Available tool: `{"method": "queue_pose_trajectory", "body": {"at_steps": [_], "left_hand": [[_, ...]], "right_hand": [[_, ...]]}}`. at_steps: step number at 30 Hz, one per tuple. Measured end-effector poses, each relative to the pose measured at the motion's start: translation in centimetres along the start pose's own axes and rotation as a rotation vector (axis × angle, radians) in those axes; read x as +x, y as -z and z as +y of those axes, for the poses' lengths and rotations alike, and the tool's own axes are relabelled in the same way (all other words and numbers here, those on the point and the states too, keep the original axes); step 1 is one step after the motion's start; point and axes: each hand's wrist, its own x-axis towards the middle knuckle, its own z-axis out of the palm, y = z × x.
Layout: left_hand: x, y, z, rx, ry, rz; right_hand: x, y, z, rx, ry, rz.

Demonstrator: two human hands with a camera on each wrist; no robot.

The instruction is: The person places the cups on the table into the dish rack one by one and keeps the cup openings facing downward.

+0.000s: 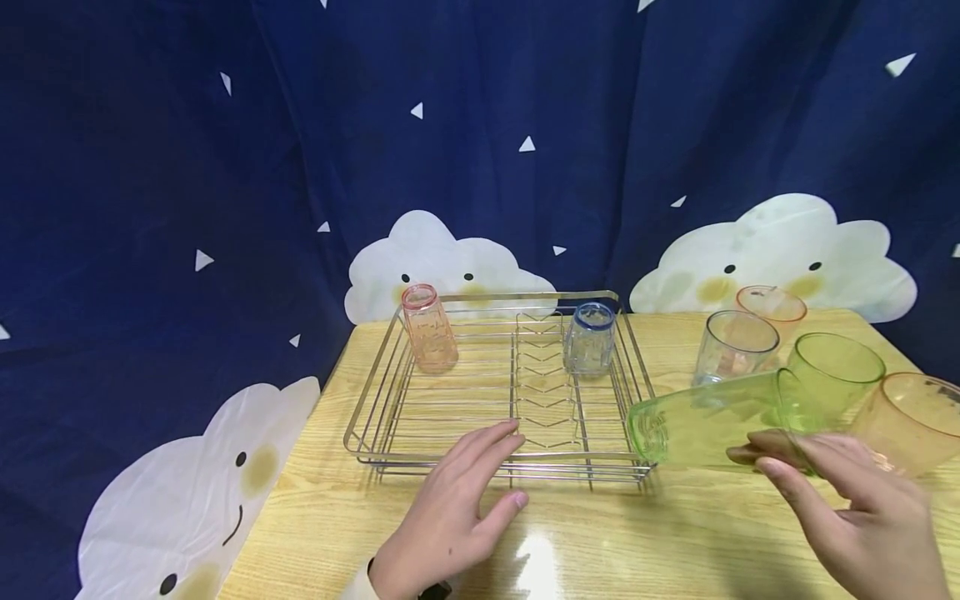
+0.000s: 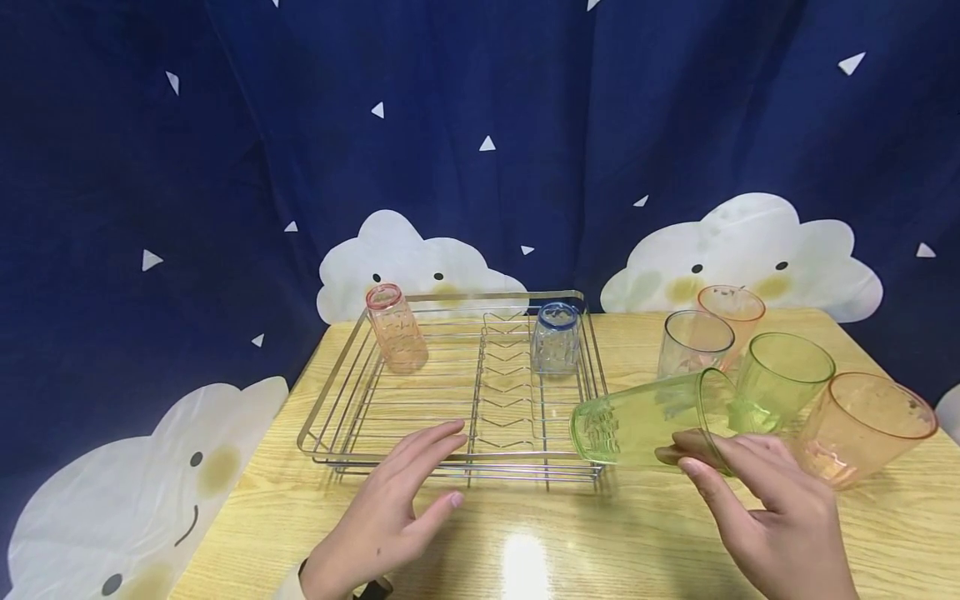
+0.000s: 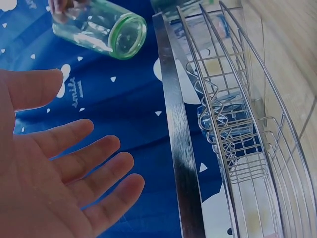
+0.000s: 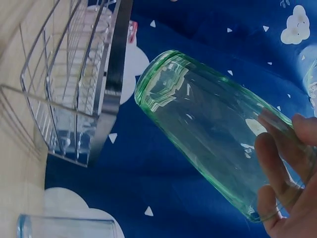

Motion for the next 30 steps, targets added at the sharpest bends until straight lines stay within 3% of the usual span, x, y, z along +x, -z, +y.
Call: {"method": "queue_pose_trajectory", "body": {"at_steps": [6, 14, 23, 30], "left_hand": [[0.1, -0.1, 0.1, -0.001, -0.011, 0.006], [0.1, 0.0, 0.4, 0.003, 0.001, -0.023], [0.2, -0.3, 0.9, 0.001, -0.046, -0.002], [0.1, -0.7, 1.2, -0.018, -0.039, -0.012]], "right_hand": [[-0.3, -0.6, -0.9, 0.033, -0.043, -0.045], [-0.3, -2.0, -1.1, 0.177, 0.056, -0.024], [-1.0, -3.2, -2.2, 0.271, 0.032, -0.052], [-1.2, -4.1, -2.6, 0.429, 0.082, -0.045]]}}
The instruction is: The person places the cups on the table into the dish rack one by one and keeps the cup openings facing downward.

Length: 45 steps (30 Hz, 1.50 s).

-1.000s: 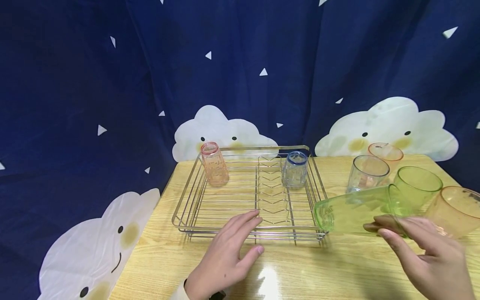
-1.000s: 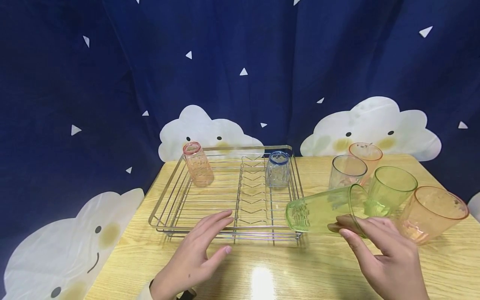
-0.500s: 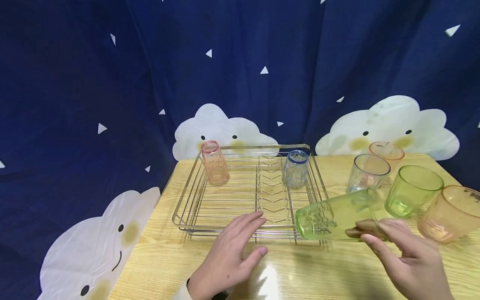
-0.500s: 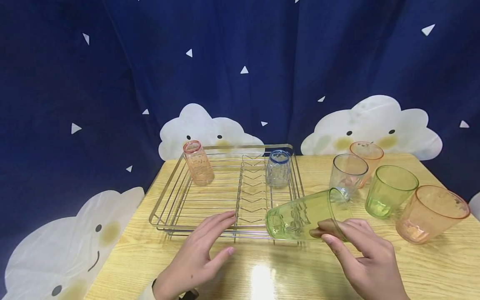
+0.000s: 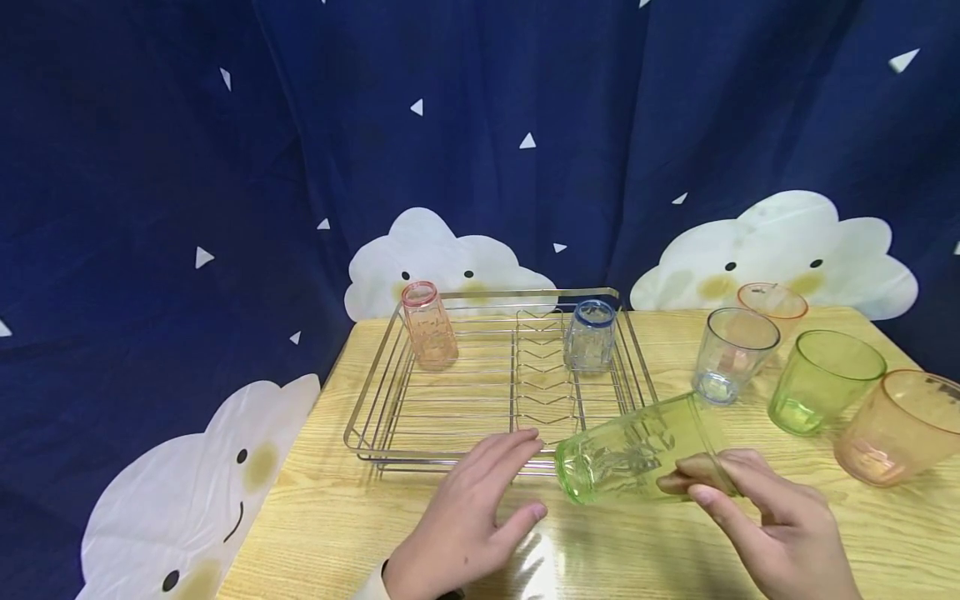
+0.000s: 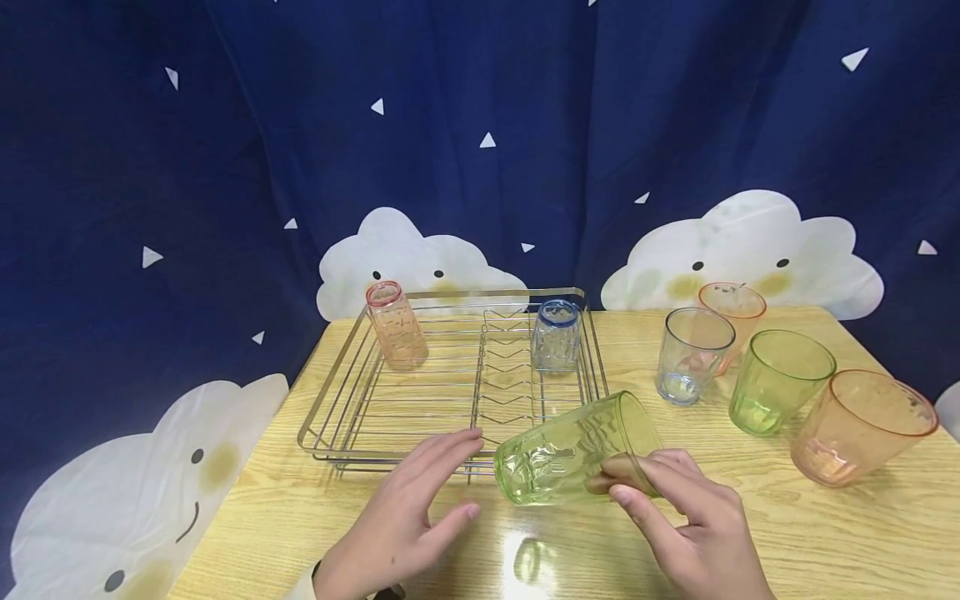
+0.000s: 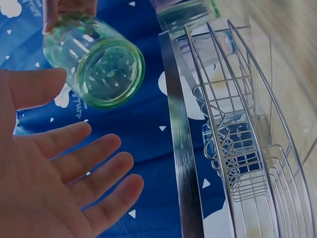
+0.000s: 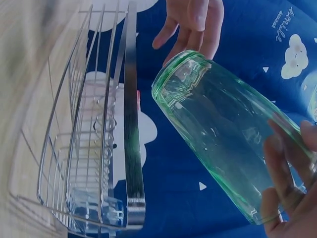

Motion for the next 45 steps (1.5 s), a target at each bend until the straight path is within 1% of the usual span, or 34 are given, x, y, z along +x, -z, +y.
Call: {"method": "queue_pose_trajectory", "body": {"at_steps": [4, 6, 8, 10, 14, 18, 19, 22, 28, 32, 37, 41, 44, 45], "left_hand": [[0.0, -0.2, 0.1, 0.004, -0.013, -0.001], [0.0, -0.2, 0.2, 0.011, -0.017, -0.005], [0.0, -0.3, 0.3, 0.02, -0.015, -0.014], [0.0, -0.3, 0.3, 0.02, -0.01, -0.023], [0.0, -0.3, 0.4, 0.029, -0.015, -0.032], [0.0, -0.5, 0.5, 0.026, -0.019, -0.037], [0.0, -0.5, 0.5, 0.026, -0.019, -0.042], [0.0, -0.4, 0.7, 0.019, 0.0, -0.073], [0.1, -0.1, 0.8, 0.021, 0.039, -0.139], [0.0, -0.1, 0.8, 0.028, 0.046, -0.151], [-0.2, 0.2, 0.6, 0.026, 0.06, -0.157], [-0.3, 0.4, 0.4, 0.01, 0.062, -0.131], [-0.3, 0.5, 0.3, 0.002, 0.057, -0.103], [-0.3, 0.5, 0.3, -0.001, 0.053, -0.091]], "right_hand": [[-0.4, -0.4, -0.1, 0.062, -0.032, -0.012], [-0.6, -0.5, -0.1, 0.055, -0.051, -0.023], [-0.7, -0.6, -0.1, 0.074, -0.064, -0.036], [-0.7, -0.7, -0.2, 0.066, -0.07, -0.05], [-0.8, -0.8, -0.3, 0.087, -0.074, -0.064], [-0.5, -1.1, -0.2, 0.194, -0.025, -0.06], [-0.4, -1.1, -0.1, 0.236, -0.005, -0.059], [-0.1, -1.3, 0.1, 0.334, 0.05, -0.059], [0.1, -1.6, 0.1, 0.365, 0.07, -0.073], [0.1, -1.7, 0.2, 0.369, 0.067, -0.088], [-0.3, -1.8, 0.5, 0.316, 0.055, -0.124], [-0.6, -1.5, 0.4, 0.118, -0.001, -0.143], [-0.6, -1.4, 0.4, -0.02, -0.022, -0.155], [-0.6, -1.3, 0.4, -0.037, -0.028, -0.159]]}}
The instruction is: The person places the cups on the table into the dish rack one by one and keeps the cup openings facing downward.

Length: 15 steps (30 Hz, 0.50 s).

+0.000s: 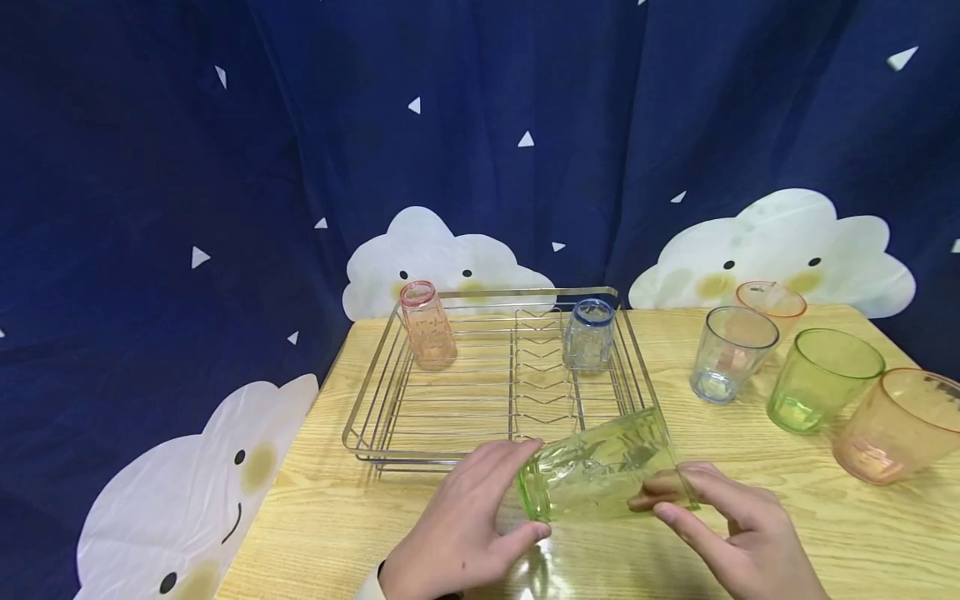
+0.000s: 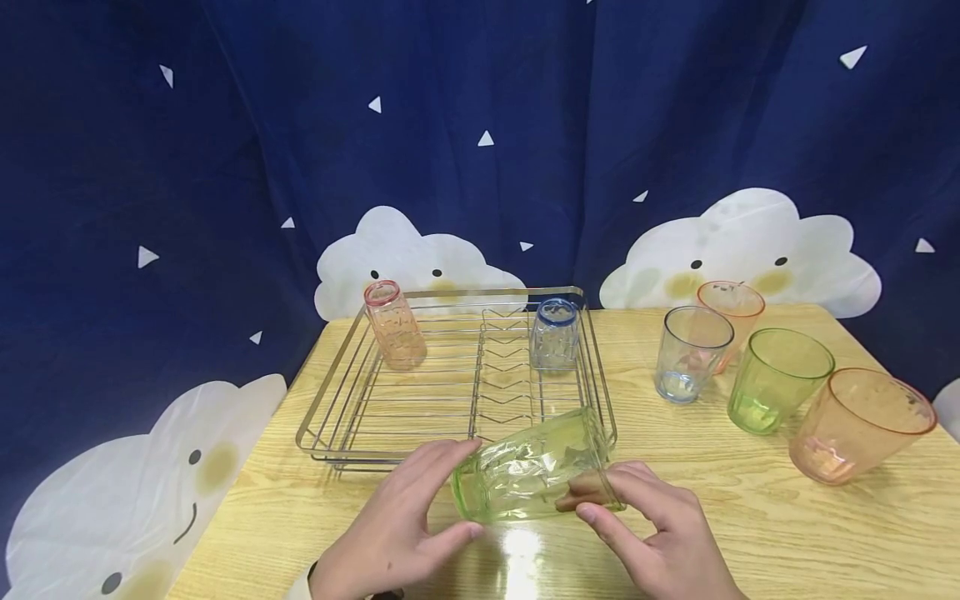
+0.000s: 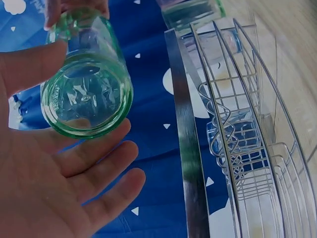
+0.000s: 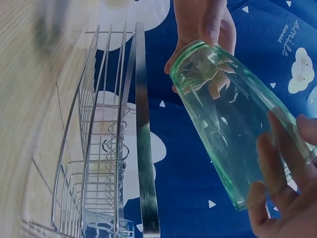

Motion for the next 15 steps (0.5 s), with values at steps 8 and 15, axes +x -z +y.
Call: {"method": "queue_pose_trajectory", "body": {"at_steps": [8, 15], "left_hand": [[-0.02, 0.25, -0.19, -0.049, -0.018, 0.077], [0.12, 0.26, -0.28, -0.122, -0.103, 0.164]], "right_hand": [[-0.16, 0.44, -0.08, -0.111, -0.104, -0.035], [-0.47, 0.23, 0.4, -0.056, -0.159, -0.005]]}}
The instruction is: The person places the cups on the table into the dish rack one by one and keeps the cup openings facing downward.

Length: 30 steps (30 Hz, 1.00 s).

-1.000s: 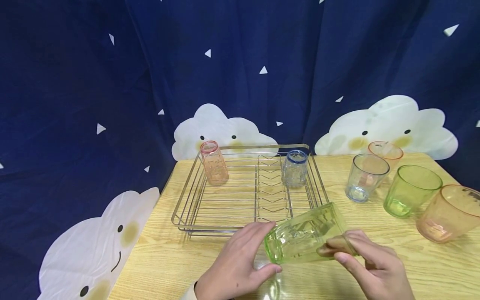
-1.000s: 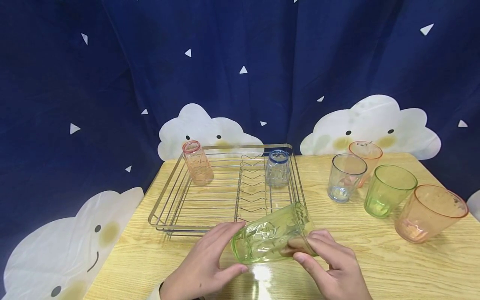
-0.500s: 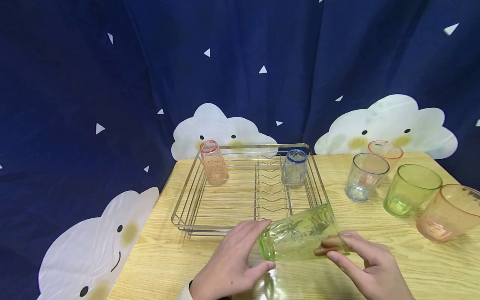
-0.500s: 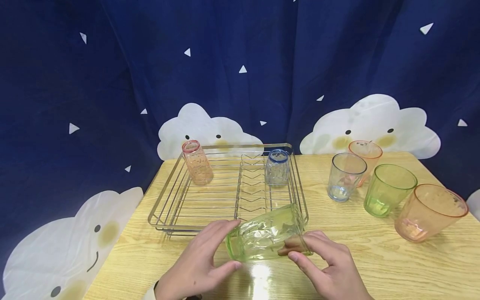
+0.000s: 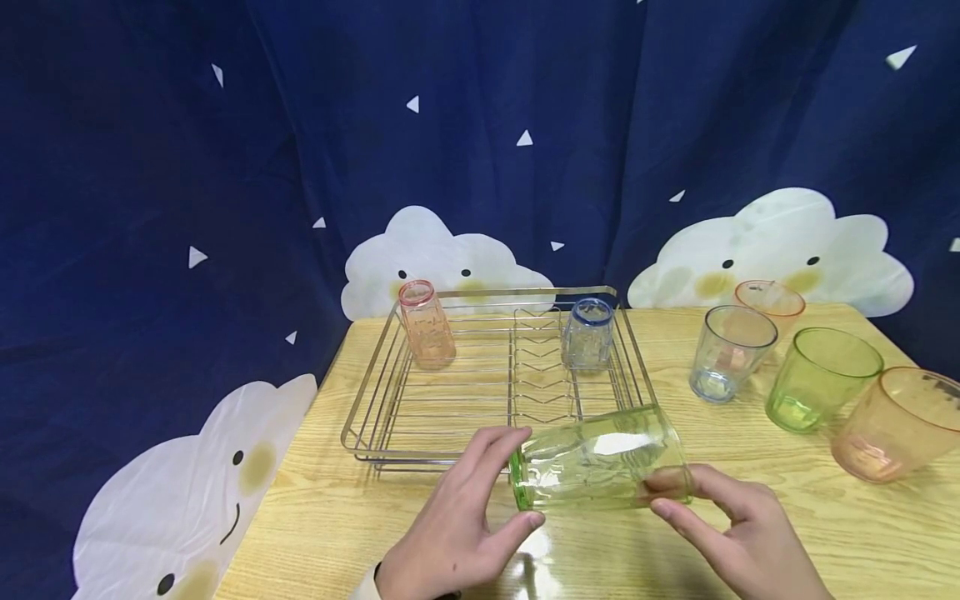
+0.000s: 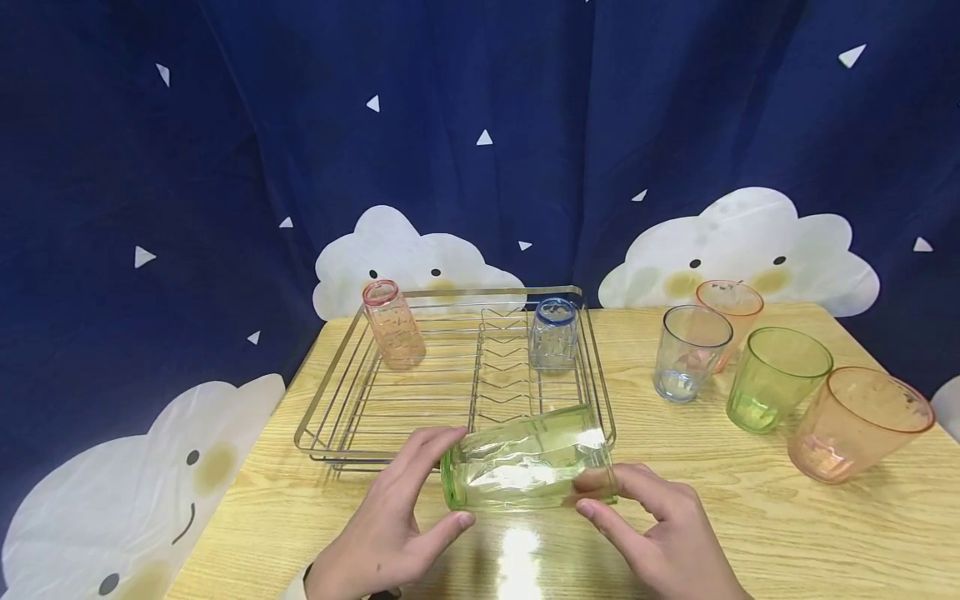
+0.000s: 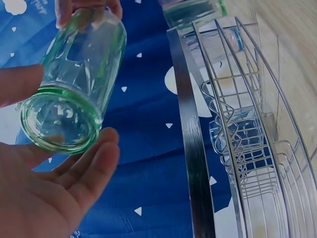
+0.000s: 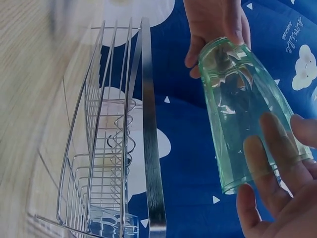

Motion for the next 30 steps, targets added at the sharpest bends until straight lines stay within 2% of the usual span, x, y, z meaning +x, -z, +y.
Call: {"method": "queue_pose_trajectory", "body": {"at_steps": [4, 8, 17, 25, 30], "left_hand": [[0.2, -0.1, 0.1, -0.007, -0.037, 0.047], [0.4, 0.0, 0.3, -0.007, -0.062, 0.07], [0.6, 0.1, 0.4, 0.02, -0.085, 0.108], [1.1, 0.3, 0.4, 0.012, -0.142, 0.173], [1.6, 0.4, 0.4, -0.022, -0.2, 0.213]], "right_hand": [[0.0, 0.0, 0.0, 0.039, -0.031, 0.004], [-0.1, 0.1, -0.1, 0.027, -0.052, -0.004], [-0.2, -0.1, 0.1, 0.046, -0.021, -0.007], [-0.1, 0.0, -0.2, 0.016, -0.036, -0.034], [0.1, 0.0, 0.2, 0.047, 0.006, -0.033]]}}
